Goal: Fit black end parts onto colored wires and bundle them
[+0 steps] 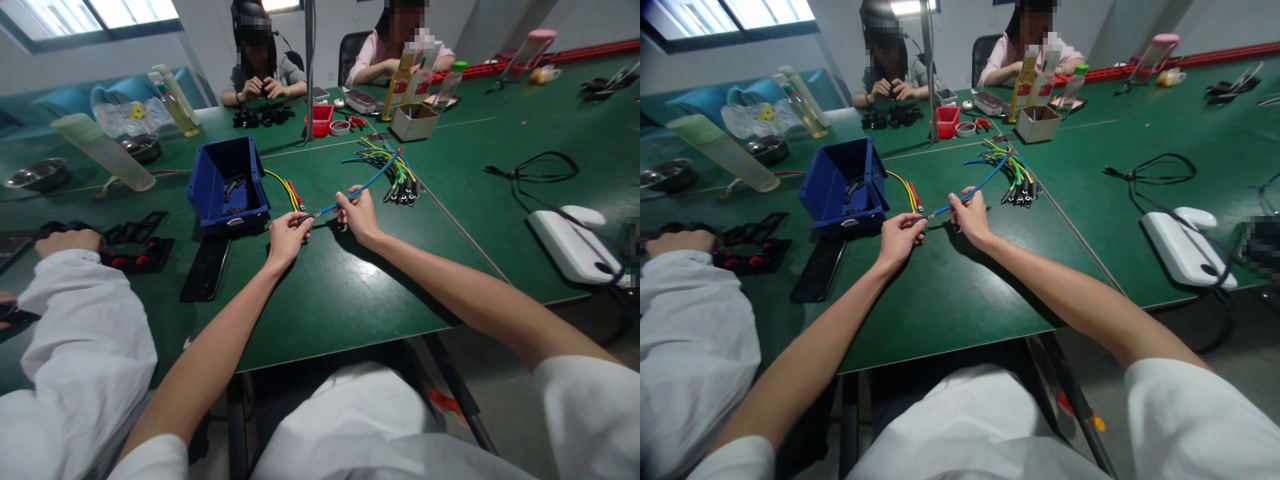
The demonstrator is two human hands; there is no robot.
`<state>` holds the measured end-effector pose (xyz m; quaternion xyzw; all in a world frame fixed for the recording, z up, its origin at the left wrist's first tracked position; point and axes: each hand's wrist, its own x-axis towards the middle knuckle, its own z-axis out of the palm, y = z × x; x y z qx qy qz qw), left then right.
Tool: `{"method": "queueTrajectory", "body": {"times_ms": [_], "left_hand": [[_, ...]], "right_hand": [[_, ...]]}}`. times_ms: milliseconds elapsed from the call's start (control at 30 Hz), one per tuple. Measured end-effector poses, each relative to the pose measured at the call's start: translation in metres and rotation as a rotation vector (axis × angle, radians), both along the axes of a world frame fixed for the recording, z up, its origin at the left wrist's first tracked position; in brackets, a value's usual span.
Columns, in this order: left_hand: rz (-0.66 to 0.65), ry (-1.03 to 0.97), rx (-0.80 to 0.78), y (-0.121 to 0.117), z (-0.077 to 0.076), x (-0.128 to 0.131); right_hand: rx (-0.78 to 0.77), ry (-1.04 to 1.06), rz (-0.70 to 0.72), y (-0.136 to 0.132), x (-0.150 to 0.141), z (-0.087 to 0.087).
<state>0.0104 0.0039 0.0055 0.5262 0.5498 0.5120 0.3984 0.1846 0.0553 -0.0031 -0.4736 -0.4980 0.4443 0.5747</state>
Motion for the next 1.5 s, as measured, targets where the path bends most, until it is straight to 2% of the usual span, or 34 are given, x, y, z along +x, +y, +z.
{"method": "queueTrajectory", "body": {"times_ms": [567,1200,1500], "left_hand": [[0.015,0.023,0.03,0.0001,0.0013,0.0018],[0.0,0.041,0.073,0.003,-0.0055,-0.0021],[0.0,0.063,0.043,0.002,-0.0041,-0.0022]], "right_hand": [[0.013,-0.051,-0.002,0.0016,-0.0003,-0.0023],[0.024,-0.041,0.011,0.001,0.0002,-0.002],[0.003,-0.021,0.009,-0.0006,-0.001,0.0011]]}}
